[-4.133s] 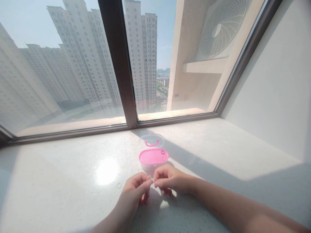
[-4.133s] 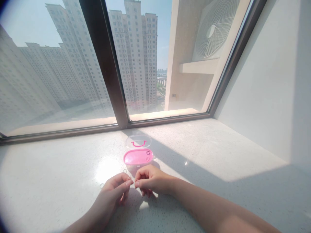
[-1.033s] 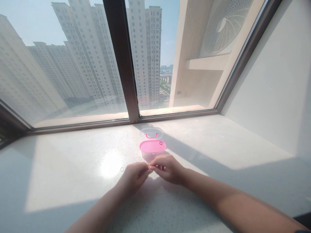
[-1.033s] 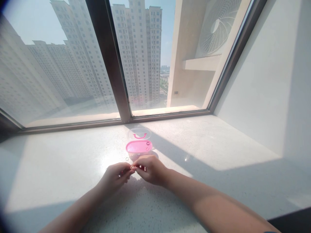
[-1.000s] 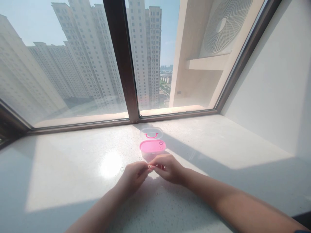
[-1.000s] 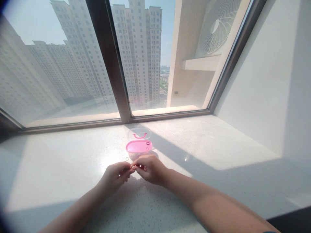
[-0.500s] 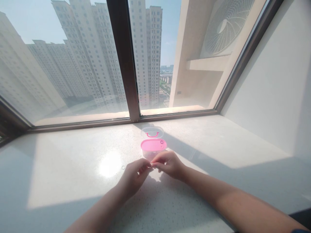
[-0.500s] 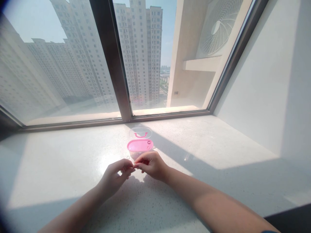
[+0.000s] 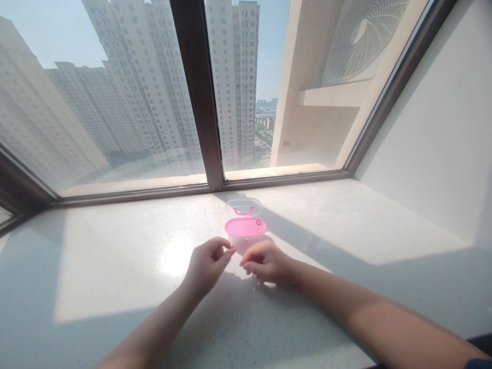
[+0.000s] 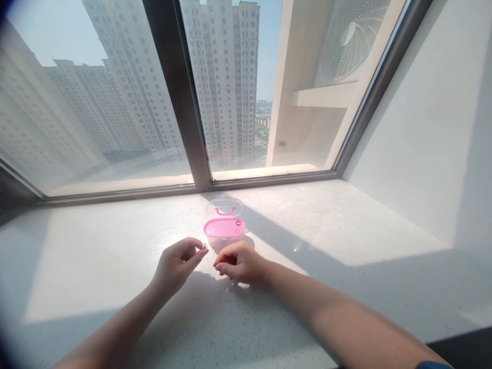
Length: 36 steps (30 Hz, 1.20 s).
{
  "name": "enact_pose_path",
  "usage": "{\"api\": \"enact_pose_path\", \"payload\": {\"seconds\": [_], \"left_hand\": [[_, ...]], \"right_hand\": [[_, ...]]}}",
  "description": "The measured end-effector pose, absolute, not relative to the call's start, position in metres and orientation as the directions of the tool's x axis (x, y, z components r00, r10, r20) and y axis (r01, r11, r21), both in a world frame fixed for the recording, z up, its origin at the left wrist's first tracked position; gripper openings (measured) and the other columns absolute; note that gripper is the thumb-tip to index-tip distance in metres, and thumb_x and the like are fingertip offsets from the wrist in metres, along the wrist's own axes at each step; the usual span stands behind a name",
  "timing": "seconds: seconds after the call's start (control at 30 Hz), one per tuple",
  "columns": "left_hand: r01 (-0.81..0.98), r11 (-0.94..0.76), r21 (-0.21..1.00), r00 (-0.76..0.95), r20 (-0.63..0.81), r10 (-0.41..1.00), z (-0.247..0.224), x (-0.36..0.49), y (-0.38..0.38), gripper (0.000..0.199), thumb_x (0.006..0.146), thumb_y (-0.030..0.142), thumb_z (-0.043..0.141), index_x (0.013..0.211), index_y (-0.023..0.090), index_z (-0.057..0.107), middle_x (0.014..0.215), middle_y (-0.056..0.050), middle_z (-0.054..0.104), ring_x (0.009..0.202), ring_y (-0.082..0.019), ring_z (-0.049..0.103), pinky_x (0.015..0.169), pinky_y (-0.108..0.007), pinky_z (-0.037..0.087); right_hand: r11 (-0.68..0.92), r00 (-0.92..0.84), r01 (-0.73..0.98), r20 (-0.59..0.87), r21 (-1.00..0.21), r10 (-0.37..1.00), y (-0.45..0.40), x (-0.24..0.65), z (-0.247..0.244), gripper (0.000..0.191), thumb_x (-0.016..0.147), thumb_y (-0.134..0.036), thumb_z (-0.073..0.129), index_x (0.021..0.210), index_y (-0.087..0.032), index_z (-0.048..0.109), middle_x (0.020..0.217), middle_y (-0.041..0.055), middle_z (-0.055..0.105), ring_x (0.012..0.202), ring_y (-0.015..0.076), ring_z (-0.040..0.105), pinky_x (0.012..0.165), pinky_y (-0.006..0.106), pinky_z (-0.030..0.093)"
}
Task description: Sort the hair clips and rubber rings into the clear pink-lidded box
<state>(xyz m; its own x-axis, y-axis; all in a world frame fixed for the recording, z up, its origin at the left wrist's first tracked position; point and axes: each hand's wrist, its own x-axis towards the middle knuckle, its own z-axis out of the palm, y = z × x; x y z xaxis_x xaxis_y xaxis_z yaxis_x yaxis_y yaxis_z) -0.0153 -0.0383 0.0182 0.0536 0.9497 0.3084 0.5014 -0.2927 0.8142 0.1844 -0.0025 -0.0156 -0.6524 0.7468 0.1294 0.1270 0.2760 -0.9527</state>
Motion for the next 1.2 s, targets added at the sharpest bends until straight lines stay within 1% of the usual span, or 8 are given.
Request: {"api": "enact_pose_path", "payload": {"seconds": [0.07, 0.17, 0.3, 0.4, 0.43, 0.57, 0.77, 1.2], "left_hand": [[0.532, -0.265, 0.804, 0.002, 0.312, 0.950, 0.029, -0.018, -0.031, 0.014, 0.077, 0.031, 0.064, 0.073, 0.018, 0.066, 0.047, 0.008, 0.037, 0.046, -0.010, 0.034, 0.049, -0.022, 0.028], [0.634, -0.274, 0.724, 0.069, 0.299, 0.952, 0.047, -0.022, -0.019, 0.014, 0.077, 0.031, 0.065, 0.070, 0.018, 0.066, 0.046, 0.008, 0.035, 0.045, -0.009, 0.032, 0.049, -0.022, 0.026], [0.769, -0.364, 0.525, 0.282, 0.233, 0.931, 0.069, -0.022, 0.001, 0.013, 0.079, 0.029, 0.062, 0.074, 0.020, 0.070, 0.048, 0.007, 0.042, 0.046, -0.010, 0.037, 0.052, -0.022, 0.030], [0.882, -0.368, 0.293, 0.341, 0.141, 0.929, 0.082, -0.018, 0.021, 0.015, 0.081, 0.028, 0.058, 0.080, 0.022, 0.072, 0.061, 0.002, 0.057, 0.056, -0.013, 0.049, 0.055, -0.023, 0.035], [0.897, -0.355, 0.263, 0.337, 0.113, 0.935, 0.085, -0.016, 0.028, 0.015, 0.079, 0.028, 0.059, 0.080, 0.023, 0.072, 0.065, 0.000, 0.061, 0.058, -0.014, 0.052, 0.054, -0.023, 0.034], [0.912, -0.362, 0.191, 0.363, 0.033, 0.931, 0.090, -0.015, 0.050, 0.011, 0.071, 0.021, 0.063, 0.072, 0.024, 0.073, 0.074, -0.002, 0.067, 0.063, -0.017, 0.056, 0.053, -0.025, 0.033], [0.905, -0.405, 0.134, 0.414, -0.052, 0.909, 0.092, -0.014, 0.056, 0.011, 0.071, 0.025, 0.064, 0.074, 0.024, 0.074, 0.078, -0.004, 0.070, 0.066, -0.018, 0.059, 0.054, -0.025, 0.036], [0.899, -0.432, 0.069, 0.435, -0.047, 0.899, 0.080, -0.007, 0.061, 0.020, 0.073, 0.019, 0.055, 0.081, 0.022, 0.073, 0.082, -0.007, 0.071, 0.069, -0.020, 0.063, 0.055, -0.026, 0.040]], "right_hand": [[0.268, -0.693, 0.171, 0.077, -0.948, 0.717, -0.001, 0.183, -0.015, 0.013, 0.078, -0.022, 0.064, 0.077, -0.012, 0.071, 0.063, 0.0039, 0.067, 0.049, 0.0105, 0.059, 0.045, 0.019, 0.046], [0.260, -0.711, 0.222, 0.026, -0.940, 0.703, 0.002, 0.182, -0.014, 0.010, 0.076, -0.019, 0.062, 0.075, -0.012, 0.070, 0.064, 0.0024, 0.066, 0.051, 0.0102, 0.060, 0.047, 0.018, 0.045], [0.176, -0.681, 0.265, -0.055, -0.948, 0.730, 0.006, 0.182, -0.016, 0.018, 0.073, -0.013, 0.058, 0.087, -0.013, 0.069, 0.070, 0.0013, 0.067, 0.051, 0.0095, 0.059, 0.046, 0.018, 0.045], [0.148, -0.674, 0.270, -0.077, -0.951, 0.735, 0.008, 0.183, -0.019, 0.025, 0.071, -0.010, 0.056, 0.094, -0.014, 0.067, 0.073, 0.0010, 0.067, 0.053, 0.0098, 0.060, 0.047, 0.018, 0.047], [0.147, -0.677, 0.271, -0.080, -0.951, 0.732, 0.008, 0.183, -0.019, 0.025, 0.072, -0.011, 0.057, 0.095, -0.014, 0.066, 0.072, 0.0007, 0.067, 0.053, 0.0100, 0.060, 0.047, 0.018, 0.047], [0.150, -0.687, 0.276, -0.086, -0.949, 0.721, 0.009, 0.184, -0.017, 0.022, 0.076, -0.019, 0.059, 0.097, -0.016, 0.064, 0.069, -0.0007, 0.063, 0.051, 0.0104, 0.058, 0.041, 0.018, 0.043], [0.123, -0.682, 0.280, -0.107, -0.952, 0.723, 0.010, 0.184, -0.016, 0.035, 0.076, -0.017, 0.059, 0.111, -0.018, 0.059, 0.072, -0.0019, 0.062, 0.051, 0.0108, 0.059, 0.042, 0.019, 0.043], [0.118, -0.697, 0.311, -0.142, -0.943, 0.703, 0.008, 0.184, -0.007, 0.032, 0.078, -0.018, 0.061, 0.110, -0.017, 0.059, 0.072, -0.0018, 0.059, 0.053, 0.0107, 0.059, 0.041, 0.018, 0.042]]}}
